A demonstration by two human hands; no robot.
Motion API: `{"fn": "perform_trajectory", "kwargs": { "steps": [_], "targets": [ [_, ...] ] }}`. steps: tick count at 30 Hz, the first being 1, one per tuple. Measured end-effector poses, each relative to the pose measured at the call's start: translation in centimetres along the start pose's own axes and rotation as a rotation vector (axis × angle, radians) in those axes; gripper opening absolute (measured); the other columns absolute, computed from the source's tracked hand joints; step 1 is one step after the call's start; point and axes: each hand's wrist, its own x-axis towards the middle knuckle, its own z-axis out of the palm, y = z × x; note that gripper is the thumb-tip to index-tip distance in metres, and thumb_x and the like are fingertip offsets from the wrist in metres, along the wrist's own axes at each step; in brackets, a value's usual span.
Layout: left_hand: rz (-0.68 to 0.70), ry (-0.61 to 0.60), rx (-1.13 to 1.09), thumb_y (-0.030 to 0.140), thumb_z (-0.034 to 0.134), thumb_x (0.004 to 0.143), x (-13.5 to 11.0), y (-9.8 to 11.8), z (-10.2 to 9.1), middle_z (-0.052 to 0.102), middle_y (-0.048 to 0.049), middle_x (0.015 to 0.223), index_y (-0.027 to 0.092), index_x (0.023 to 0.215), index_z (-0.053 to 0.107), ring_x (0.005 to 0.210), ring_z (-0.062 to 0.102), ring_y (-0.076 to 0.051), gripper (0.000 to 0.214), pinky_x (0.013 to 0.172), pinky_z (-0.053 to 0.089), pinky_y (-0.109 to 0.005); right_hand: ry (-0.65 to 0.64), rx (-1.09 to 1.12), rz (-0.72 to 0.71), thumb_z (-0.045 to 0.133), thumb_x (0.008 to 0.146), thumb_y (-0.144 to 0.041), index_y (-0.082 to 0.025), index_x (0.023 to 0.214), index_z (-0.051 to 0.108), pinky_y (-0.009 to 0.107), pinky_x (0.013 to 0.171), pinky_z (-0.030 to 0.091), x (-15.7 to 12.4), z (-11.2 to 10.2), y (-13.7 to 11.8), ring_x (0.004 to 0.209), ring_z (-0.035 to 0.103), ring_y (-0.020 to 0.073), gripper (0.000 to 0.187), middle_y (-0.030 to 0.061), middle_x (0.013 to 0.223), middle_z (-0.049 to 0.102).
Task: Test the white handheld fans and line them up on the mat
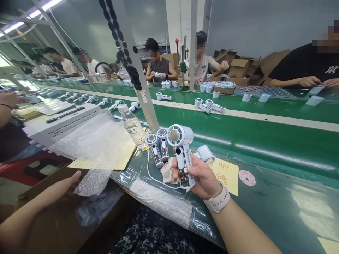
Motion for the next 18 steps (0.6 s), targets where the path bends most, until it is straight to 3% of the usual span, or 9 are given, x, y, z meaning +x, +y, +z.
{"fn": "perform_trajectory", "kwargs": {
  "steps": [2, 4, 6, 8, 13, 16, 18],
  "targets": [
    [-0.124, -0.277, -0.332, 0.084, 0.061, 0.06, -0.8, 0.1, 0.4, 0.07, -0.0099, 0.067, 0.025, 0.059, 0.062, 0.067, 0.066, -0.028, 0.059, 0.069, 0.058, -0.048, 0.001, -0.007, 0.0, 0.081, 0.065, -0.039, -0.024, 0.103, 0.066, 0.031, 0.062, 0.047, 0.0, -0.1, 0.0, 0.065, 0.059, 0.0161, 0.044, 0.0027, 0.088, 0.066],
    [-0.157, -0.383, -0.551, 0.078, 0.075, 0.05, -1.4, 0.8, 0.3, 0.074, -0.0087, 0.077, 0.025, 0.064, 0.066, 0.077, 0.068, -0.027, 0.056, 0.082, 0.056, -0.048, 0.001, 0.004, 0.012, 0.081, 0.065, -0.038, -0.024, 0.102, 0.067, 0.031, 0.064, 0.048, 0.1, -0.3, 0.1, 0.067, 0.06, 0.0163, 0.042, 0.0029, 0.088, 0.067],
    [-0.156, -0.299, -0.615, 0.069, 0.084, 0.043, -1.3, 2.0, -0.1, 0.074, -0.0072, 0.077, 0.024, 0.068, 0.067, 0.078, 0.067, -0.027, 0.054, 0.083, 0.055, -0.047, 0.009, 0.023, 0.026, 0.082, 0.065, -0.035, -0.023, 0.103, 0.067, 0.031, 0.065, 0.049, 0.1, -0.4, 0.2, 0.069, 0.06, 0.0168, 0.043, 0.0032, 0.088, 0.067],
    [-0.148, -0.15, -0.64, 0.061, 0.086, 0.047, -0.6, 3.6, -0.8, 0.072, -0.004, 0.074, 0.023, 0.073, 0.065, 0.077, 0.066, -0.024, 0.051, 0.081, 0.055, -0.043, 0.025, 0.04, 0.031, 0.083, 0.066, -0.033, -0.023, 0.105, 0.068, 0.03, 0.067, 0.05, 0.1, -0.6, 0.3, 0.071, 0.061, 0.0172, 0.044, 0.0032, 0.089, 0.068],
    [-0.105, 0.244, -0.488, 0.043, 0.064, 0.079, 0.3, 9.6, -2.4, 0.05, 0.008, 0.057, 0.021, 0.075, 0.046, 0.055, 0.05, -0.009, 0.029, 0.062, 0.043, -0.023, 0.051, 0.006, 0.042, 0.082, 0.07, -0.029, -0.023, 0.103, 0.066, 0.031, 0.071, 0.052, 0.4, -1.3, 0.8, 0.078, 0.063, 0.0175, 0.037, 0.0035, 0.094, 0.068],
    [0.016, 0.302, -0.191, 0.041, 0.06, 0.077, -0.6, 13.6, -2.3, 0.05, 0.0067, 0.055, 0.023, 0.076, 0.047, 0.054, 0.05, -0.014, 0.023, 0.058, 0.038, -0.026, 0.022, -0.042, 0.041, 0.08, 0.073, -0.031, -0.021, 0.099, 0.066, 0.031, 0.072, 0.052, 0.5, -1.6, 1.1, 0.076, 0.062, 0.0171, 0.032, 0.0041, 0.09, 0.068],
    [0.167, 0.284, 0.02, 0.045, 0.056, 0.078, -1.4, 16.0, -1.3, 0.049, 0.0047, 0.053, 0.024, 0.071, 0.048, 0.054, 0.049, -0.017, 0.024, 0.058, 0.036, -0.029, -0.005, -0.064, 0.052, 0.08, 0.074, -0.031, -0.02, 0.099, 0.065, 0.031, 0.071, 0.052, 0.5, -1.6, 1.1, 0.074, 0.062, 0.0167, 0.031, 0.0039, 0.087, 0.068]
  ]
}}
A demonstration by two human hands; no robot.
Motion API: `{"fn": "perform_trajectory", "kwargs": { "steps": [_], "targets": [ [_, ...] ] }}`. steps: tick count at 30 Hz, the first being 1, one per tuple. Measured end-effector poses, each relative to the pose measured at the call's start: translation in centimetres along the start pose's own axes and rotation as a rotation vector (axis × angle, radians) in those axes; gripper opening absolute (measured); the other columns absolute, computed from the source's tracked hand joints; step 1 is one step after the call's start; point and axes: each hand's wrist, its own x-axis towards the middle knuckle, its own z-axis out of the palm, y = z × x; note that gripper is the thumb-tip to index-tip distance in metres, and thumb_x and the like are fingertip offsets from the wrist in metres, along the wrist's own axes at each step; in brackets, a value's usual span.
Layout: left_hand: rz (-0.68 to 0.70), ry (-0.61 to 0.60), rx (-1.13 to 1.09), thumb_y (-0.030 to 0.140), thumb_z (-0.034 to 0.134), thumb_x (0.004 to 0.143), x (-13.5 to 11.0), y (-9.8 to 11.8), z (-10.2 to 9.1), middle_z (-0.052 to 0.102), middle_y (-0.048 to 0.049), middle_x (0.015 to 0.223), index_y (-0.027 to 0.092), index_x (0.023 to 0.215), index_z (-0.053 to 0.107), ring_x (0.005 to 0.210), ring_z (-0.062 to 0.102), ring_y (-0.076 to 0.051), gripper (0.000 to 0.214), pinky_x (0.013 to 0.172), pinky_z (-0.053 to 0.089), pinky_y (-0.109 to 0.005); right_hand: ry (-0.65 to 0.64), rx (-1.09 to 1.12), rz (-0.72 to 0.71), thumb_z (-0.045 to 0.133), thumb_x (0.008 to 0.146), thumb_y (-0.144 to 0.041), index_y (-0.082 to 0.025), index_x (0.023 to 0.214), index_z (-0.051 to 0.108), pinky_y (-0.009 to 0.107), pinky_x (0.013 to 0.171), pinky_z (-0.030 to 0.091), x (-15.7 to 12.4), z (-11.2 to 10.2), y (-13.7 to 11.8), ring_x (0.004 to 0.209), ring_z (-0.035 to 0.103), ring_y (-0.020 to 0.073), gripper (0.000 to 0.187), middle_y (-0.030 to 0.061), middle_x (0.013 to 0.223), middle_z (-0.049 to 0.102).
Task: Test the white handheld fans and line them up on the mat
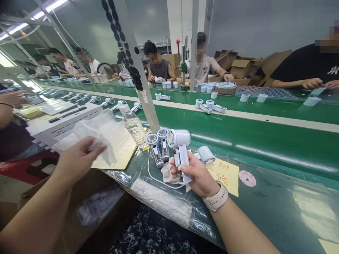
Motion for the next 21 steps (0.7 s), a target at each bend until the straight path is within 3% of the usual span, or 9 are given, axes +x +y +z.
{"fn": "perform_trajectory", "kwargs": {
  "steps": [2, 5, 9, 11, 13, 15, 18, 21],
  "targets": [
    [0.17, -0.12, 0.049, 0.049, 0.051, 0.082, -1.0, 2.2, 1.6, 0.051, 0.0025, 0.055, 0.024, 0.065, 0.044, 0.057, 0.05, -0.018, 0.031, 0.058, 0.037, -0.03, -0.016, -0.012, 0.007, 0.08, 0.075, -0.031, -0.02, 0.099, 0.064, 0.032, 0.071, 0.052, 0.0, 0.1, 0.0, 0.073, 0.061, 0.0163, 0.031, 0.0036, 0.088, 0.068],
    [0.308, -0.373, 0.033, 0.046, 0.052, 0.086, -3.0, 5.0, 5.3, 0.06, -0.0007, 0.067, 0.024, 0.069, 0.045, 0.065, 0.057, -0.021, 0.029, 0.062, 0.041, -0.031, -0.011, -0.019, 0.003, 0.081, 0.074, -0.03, -0.02, 0.099, 0.064, 0.03, 0.07, 0.052, -0.1, 0.3, 0.1, 0.074, 0.062, 0.0161, 0.031, 0.0033, 0.089, 0.068],
    [0.338, -0.585, 0.051, 0.032, 0.061, 0.085, -5.8, 6.8, 9.7, 0.065, -0.0032, 0.077, 0.023, 0.092, 0.053, 0.074, 0.063, -0.025, 0.013, 0.067, 0.043, -0.033, 0.005, -0.04, -0.023, 0.081, 0.074, -0.03, -0.02, 0.099, 0.064, 0.029, 0.069, 0.051, 0.1, 0.3, 0.3, 0.075, 0.062, 0.0151, 0.032, 0.0035, 0.094, 0.068],
    [0.383, -0.652, -0.053, 0.026, 0.058, 0.085, -6.9, 6.7, 10.9, 0.068, -0.0046, 0.084, 0.022, 0.109, 0.055, 0.08, 0.065, -0.025, 0.024, 0.072, 0.046, -0.034, 0.007, -0.089, -0.028, 0.082, 0.075, -0.03, -0.021, 0.103, 0.064, 0.029, 0.068, 0.051, 0.1, 0.1, 0.4, 0.075, 0.063, 0.0154, 0.034, 0.0029, 0.095, 0.068],
    [0.466, -0.695, -0.185, 0.021, 0.054, 0.086, -7.5, 6.0, 11.6, 0.07, -0.007, 0.095, 0.022, 0.12, 0.055, 0.09, 0.066, -0.026, 0.034, 0.08, 0.048, -0.037, -0.007, -0.183, -0.026, 0.082, 0.074, -0.029, -0.023, 0.111, 0.064, 0.031, 0.073, 0.051, 0.1, -0.1, 0.4, 0.081, 0.064, 0.0177, 0.042, 0.0025, 0.097, 0.069],
    [0.487, -0.698, -0.296, 0.02, 0.05, 0.087, -7.7, 5.3, 12.0, 0.071, -0.0097, 0.104, 0.022, 0.118, 0.059, 0.099, 0.065, -0.027, 0.033, 0.09, 0.049, -0.041, -0.056, -0.324, -0.043, 0.083, 0.073, -0.028, -0.025, 0.12, 0.063, 0.036, 0.086, 0.05, 0.1, -0.2, 0.4, 0.098, 0.065, 0.0227, 0.051, 0.0043, 0.108, 0.07],
    [0.302, -0.612, -0.518, 0.022, 0.054, 0.084, -7.2, 4.7, 12.6, 0.071, -0.0103, 0.108, 0.022, 0.105, 0.066, 0.106, 0.063, -0.028, 0.024, 0.096, 0.048, -0.044, -0.157, -0.559, -0.059, 0.082, 0.074, -0.029, -0.026, 0.127, 0.064, 0.047, 0.106, 0.041, 0.1, -0.3, 0.5, 0.124, 0.057, 0.0311, 0.056, 0.0074, 0.132, 0.065],
    [0.181, -0.573, -0.69, 0.026, 0.066, 0.076, -6.5, 4.5, 12.7, 0.071, -0.009, 0.108, 0.021, 0.103, 0.068, 0.104, 0.064, -0.028, 0.028, 0.095, 0.05, -0.042, -0.173, -0.745, -0.017, 0.078, 0.076, -0.026, -0.025, 0.124, 0.068, 0.053, 0.11, 0.036, 0.1, -0.2, 0.4, 0.129, 0.054, 0.0346, 0.049, 0.0084, 0.138, 0.063]
  ]
}}
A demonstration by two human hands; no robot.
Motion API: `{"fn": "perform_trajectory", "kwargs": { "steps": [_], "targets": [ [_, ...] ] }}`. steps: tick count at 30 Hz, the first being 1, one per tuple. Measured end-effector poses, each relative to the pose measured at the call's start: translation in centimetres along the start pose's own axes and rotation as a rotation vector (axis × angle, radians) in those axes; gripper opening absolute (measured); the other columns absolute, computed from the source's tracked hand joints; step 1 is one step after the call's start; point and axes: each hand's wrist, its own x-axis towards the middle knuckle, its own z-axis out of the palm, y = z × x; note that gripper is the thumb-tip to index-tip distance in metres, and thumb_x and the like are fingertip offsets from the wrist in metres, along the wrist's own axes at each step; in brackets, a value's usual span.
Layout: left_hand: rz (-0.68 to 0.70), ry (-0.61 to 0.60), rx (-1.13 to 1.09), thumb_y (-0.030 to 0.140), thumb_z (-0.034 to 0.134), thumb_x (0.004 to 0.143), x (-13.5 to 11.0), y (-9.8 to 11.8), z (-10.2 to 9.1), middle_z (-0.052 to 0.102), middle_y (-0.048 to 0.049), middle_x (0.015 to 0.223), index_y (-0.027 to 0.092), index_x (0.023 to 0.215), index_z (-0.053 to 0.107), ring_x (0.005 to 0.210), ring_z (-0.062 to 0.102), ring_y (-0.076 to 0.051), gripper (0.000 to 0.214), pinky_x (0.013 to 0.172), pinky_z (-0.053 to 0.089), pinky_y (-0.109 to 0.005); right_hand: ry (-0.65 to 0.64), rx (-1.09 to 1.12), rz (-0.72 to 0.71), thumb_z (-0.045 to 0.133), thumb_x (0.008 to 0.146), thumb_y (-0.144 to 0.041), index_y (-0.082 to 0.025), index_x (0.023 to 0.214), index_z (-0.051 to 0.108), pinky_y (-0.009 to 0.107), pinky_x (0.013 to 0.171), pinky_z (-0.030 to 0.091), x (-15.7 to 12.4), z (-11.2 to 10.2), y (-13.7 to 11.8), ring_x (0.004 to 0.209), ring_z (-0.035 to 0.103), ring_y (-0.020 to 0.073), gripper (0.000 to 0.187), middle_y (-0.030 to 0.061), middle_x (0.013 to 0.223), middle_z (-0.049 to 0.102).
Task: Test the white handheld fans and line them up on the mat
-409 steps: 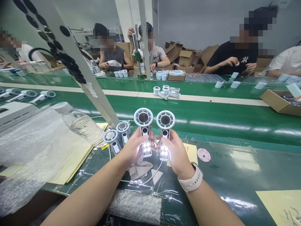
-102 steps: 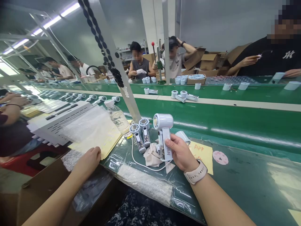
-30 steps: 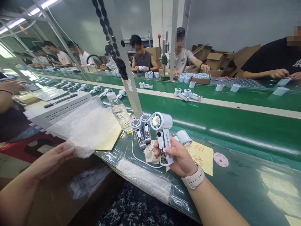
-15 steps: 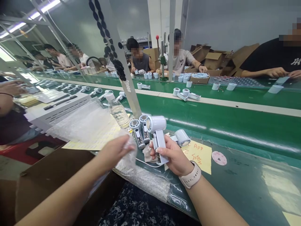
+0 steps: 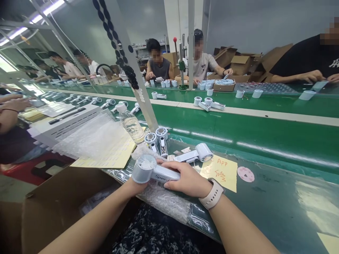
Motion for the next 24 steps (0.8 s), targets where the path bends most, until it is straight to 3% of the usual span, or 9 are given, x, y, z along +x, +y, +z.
{"fn": "perform_trajectory", "kwargs": {
  "steps": [5, 7, 10, 14, 18, 24],
  "targets": [
    [-0.155, 0.064, -0.467, 0.041, 0.078, 0.068, 0.1, 0.7, -1.0, 0.071, -0.0073, 0.1, 0.018, 0.101, 0.065, 0.092, 0.063, -0.024, 0.043, 0.082, 0.05, -0.034, -0.001, -0.132, 0.059, 0.076, 0.076, -0.027, -0.018, 0.126, 0.067, 0.048, 0.103, 0.045, 0.0, -0.7, -0.5, 0.117, 0.062, 0.032, 0.051, 0.0103, 0.128, 0.068],
    [-0.242, 0.061, -0.575, 0.043, 0.08, 0.067, 0.0, 0.8, -1.6, 0.068, -0.0026, 0.09, 0.02, 0.105, 0.061, 0.078, 0.061, -0.017, 0.049, 0.069, 0.047, -0.027, 0.014, -0.173, 0.082, 0.074, 0.075, -0.024, -0.017, 0.127, 0.066, 0.046, 0.102, 0.046, 0.0, -1.1, -0.6, 0.116, 0.063, 0.0312, 0.052, 0.01, 0.129, 0.068],
    [-0.323, 0.102, -0.617, 0.043, 0.079, 0.067, 0.0, 0.7, -2.5, 0.057, 0.0055, 0.072, 0.023, 0.109, 0.056, 0.057, 0.047, -0.009, 0.052, 0.052, 0.034, -0.02, 0.077, -0.284, 0.147, 0.069, 0.075, -0.018, -0.017, 0.128, 0.066, 0.046, 0.104, 0.044, 0.1, -1.3, -0.6, 0.119, 0.062, 0.0316, 0.053, 0.0102, 0.132, 0.067],
    [-0.292, 0.161, -0.551, 0.039, 0.074, 0.071, 0.4, 0.6, -3.1, 0.047, 0.0083, 0.067, 0.021, 0.11, 0.053, 0.052, 0.04, -0.008, 0.048, 0.049, 0.03, -0.02, 0.087, -0.46, 0.098, 0.062, 0.076, -0.011, -0.02, 0.124, 0.069, 0.043, 0.101, 0.045, 0.2, -0.7, -0.2, 0.116, 0.063, 0.03, 0.05, 0.0088, 0.128, 0.07],
    [-0.062, 0.165, -0.207, 0.029, 0.057, 0.084, 0.2, 1.9, -3.4, 0.045, 0.0082, 0.066, 0.02, 0.112, 0.049, 0.054, 0.041, -0.009, 0.031, 0.053, 0.035, -0.021, 0.055, -0.697, 0.073, 0.057, 0.081, -0.011, -0.021, 0.126, 0.065, 0.04, 0.091, 0.047, 0.2, 1.0, 0.0, 0.106, 0.065, 0.0282, 0.046, 0.0098, 0.117, 0.073],
    [0.547, 0.067, 0.656, 0.009, 0.042, 0.092, -2.0, 4.8, -2.7, 0.062, 0.0023, 0.078, 0.021, 0.126, 0.044, 0.067, 0.06, -0.014, 0.036, 0.064, 0.048, -0.026, 0.08, -0.889, 0.065, 0.055, 0.079, -0.008, -0.014, 0.132, 0.059, 0.041, 0.086, 0.048, 0.1, 3.3, -0.5, 0.101, 0.064, 0.0297, 0.054, 0.0151, 0.111, 0.071]
  ]
}}
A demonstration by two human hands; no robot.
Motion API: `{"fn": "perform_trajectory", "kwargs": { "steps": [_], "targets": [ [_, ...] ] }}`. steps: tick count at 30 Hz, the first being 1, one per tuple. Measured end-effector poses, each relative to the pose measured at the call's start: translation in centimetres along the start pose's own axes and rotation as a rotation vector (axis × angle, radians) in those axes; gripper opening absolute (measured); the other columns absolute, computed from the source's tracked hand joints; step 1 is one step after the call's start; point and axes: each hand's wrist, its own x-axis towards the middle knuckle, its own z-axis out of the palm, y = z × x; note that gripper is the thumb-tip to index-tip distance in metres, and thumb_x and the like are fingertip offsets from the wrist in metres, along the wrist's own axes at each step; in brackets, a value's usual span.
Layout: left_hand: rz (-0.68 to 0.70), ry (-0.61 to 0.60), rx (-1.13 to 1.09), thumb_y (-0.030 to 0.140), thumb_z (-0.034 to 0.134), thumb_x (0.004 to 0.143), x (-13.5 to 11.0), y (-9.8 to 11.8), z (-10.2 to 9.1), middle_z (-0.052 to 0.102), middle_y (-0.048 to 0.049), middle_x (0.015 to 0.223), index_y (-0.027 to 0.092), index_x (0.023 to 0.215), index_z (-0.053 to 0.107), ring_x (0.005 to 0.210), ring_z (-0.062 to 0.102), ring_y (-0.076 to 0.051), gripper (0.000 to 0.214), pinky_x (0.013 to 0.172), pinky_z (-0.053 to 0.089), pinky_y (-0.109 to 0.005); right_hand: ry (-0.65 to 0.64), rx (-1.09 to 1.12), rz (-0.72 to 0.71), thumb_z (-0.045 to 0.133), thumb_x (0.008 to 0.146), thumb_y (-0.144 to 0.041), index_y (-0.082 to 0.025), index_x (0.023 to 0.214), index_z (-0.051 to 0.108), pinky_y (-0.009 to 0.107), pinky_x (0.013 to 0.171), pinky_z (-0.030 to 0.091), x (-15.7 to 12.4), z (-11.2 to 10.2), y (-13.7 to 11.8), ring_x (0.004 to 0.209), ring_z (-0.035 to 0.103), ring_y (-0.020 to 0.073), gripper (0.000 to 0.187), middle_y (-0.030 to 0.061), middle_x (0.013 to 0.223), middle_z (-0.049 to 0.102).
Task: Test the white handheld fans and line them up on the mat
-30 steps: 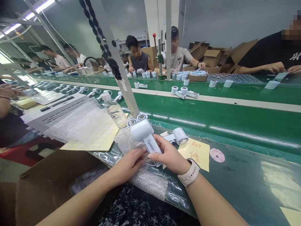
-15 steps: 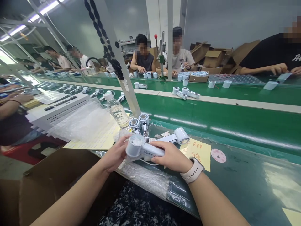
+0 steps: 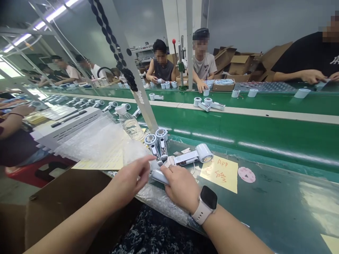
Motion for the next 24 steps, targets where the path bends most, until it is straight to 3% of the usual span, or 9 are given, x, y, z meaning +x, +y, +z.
{"fn": "perform_trajectory", "kwargs": {
  "steps": [2, 4, 7, 11, 14, 17, 20, 22, 24],
  "targets": [
    [0.181, 0.0, 0.221, 0.004, 0.039, 0.091, -0.1, 0.9, -0.2, 0.066, -0.0016, 0.082, 0.018, 0.125, 0.045, 0.072, 0.064, -0.017, 0.037, 0.066, 0.052, -0.03, 0.067, 0.104, 0.035, 0.055, 0.078, -0.007, -0.015, 0.122, 0.064, 0.039, 0.085, 0.048, 0.0, -0.2, -0.4, 0.097, 0.065, 0.0274, 0.046, 0.0125, 0.106, 0.073],
    [0.258, 0.009, 0.364, 0.002, 0.038, 0.09, -0.1, 1.5, -0.5, 0.067, -0.0028, 0.08, 0.015, 0.123, 0.045, 0.07, 0.064, -0.019, 0.036, 0.064, 0.053, -0.031, 0.127, 0.291, 0.135, 0.06, 0.076, -0.008, -0.018, 0.103, 0.069, 0.036, 0.08, 0.049, 0.1, -0.5, -0.5, 0.087, 0.066, 0.0237, 0.031, 0.0077, 0.097, 0.074],
    [0.269, 0.0, 0.459, 0.001, 0.039, 0.09, 0.0, 1.6, -1.6, 0.066, -0.0015, 0.074, 0.013, 0.122, 0.046, 0.065, 0.063, -0.02, 0.035, 0.059, 0.052, -0.032, 0.107, 0.654, 0.319, 0.069, 0.072, -0.016, -0.018, 0.084, 0.066, 0.031, 0.061, 0.049, 0.4, -0.8, 0.1, 0.063, 0.062, 0.0181, 0.012, 0.0015, 0.072, 0.069],
    [0.229, -0.034, 0.438, 0.002, 0.039, 0.09, 0.0, 1.8, -2.8, 0.069, -0.0023, 0.078, 0.015, 0.122, 0.047, 0.069, 0.066, -0.02, 0.036, 0.06, 0.052, -0.031, 0.036, 1.229, 0.33, 0.077, 0.071, -0.031, -0.016, 0.079, 0.063, 0.027, 0.05, 0.048, 0.9, -0.8, 1.1, 0.052, 0.059, 0.0145, 0.022, -0.0007, 0.06, 0.063],
    [0.15, -0.051, 0.256, 0.007, 0.04, 0.091, -0.2, 2.5, -3.0, 0.067, -0.0005, 0.079, 0.018, 0.121, 0.048, 0.065, 0.064, -0.016, 0.033, 0.06, 0.051, -0.027, -0.048, 1.408, 0.206, 0.073, 0.076, -0.054, -0.014, 0.079, 0.064, 0.026, 0.049, 0.051, 0.7, -1.1, 1.0, 0.051, 0.061, 0.0135, 0.041, 0.0037, 0.066, 0.066],
    [0.011, -0.062, -0.027, 0.009, 0.043, 0.089, -0.3, 3.4, -3.1, 0.06, 0.0047, 0.073, 0.022, 0.119, 0.048, 0.057, 0.055, -0.01, 0.033, 0.057, 0.046, -0.022, -0.195, 1.53, -0.006, 0.063, 0.083, -0.066, -0.014, 0.093, 0.063, 0.022, 0.041, 0.046, 0.0, -1.5, 0.5, 0.051, 0.064, 0.0135, 0.053, 0.0079, 0.08, 0.069],
    [-0.168, 0.024, -0.383, 0.014, 0.046, 0.09, -0.2, 4.0, -3.7, 0.053, 0.0057, 0.072, 0.024, 0.114, 0.048, 0.06, 0.052, -0.009, 0.026, 0.057, 0.044, -0.02, -0.396, 1.477, -0.163, 0.07, 0.082, -0.061, -0.016, 0.109, 0.059, 0.015, 0.036, 0.038, -0.7, -1.6, 0.2, 0.047, 0.063, 0.0092, 0.054, 0.0068, 0.088, 0.07],
    [-0.275, 0.065, -0.647, 0.021, 0.049, 0.092, -0.2, 4.1, -4.1, 0.05, 0.0057, 0.072, 0.023, 0.111, 0.047, 0.06, 0.048, -0.009, 0.019, 0.055, 0.041, -0.02, -0.516, 1.381, -0.162, 0.077, 0.078, -0.055, -0.017, 0.115, 0.059, 0.014, 0.038, 0.037, -1.1, -1.4, 0.2, 0.047, 0.062, 0.0073, 0.056, 0.0059, 0.088, 0.071],
    [-0.35, 0.05, -0.862, 0.03, 0.056, 0.092, -0.3, 3.9, -4.5, 0.047, 0.0066, 0.07, 0.023, 0.109, 0.046, 0.055, 0.042, -0.008, 0.021, 0.05, 0.036, -0.02, -0.554, 1.34, -0.156, 0.08, 0.077, -0.049, -0.017, 0.11, 0.061, 0.016, 0.045, 0.043, -1.4, -1.2, 0.2, 0.056, 0.066, 0.0092, 0.05, 0.0067, 0.092, 0.073]
  ]
}}
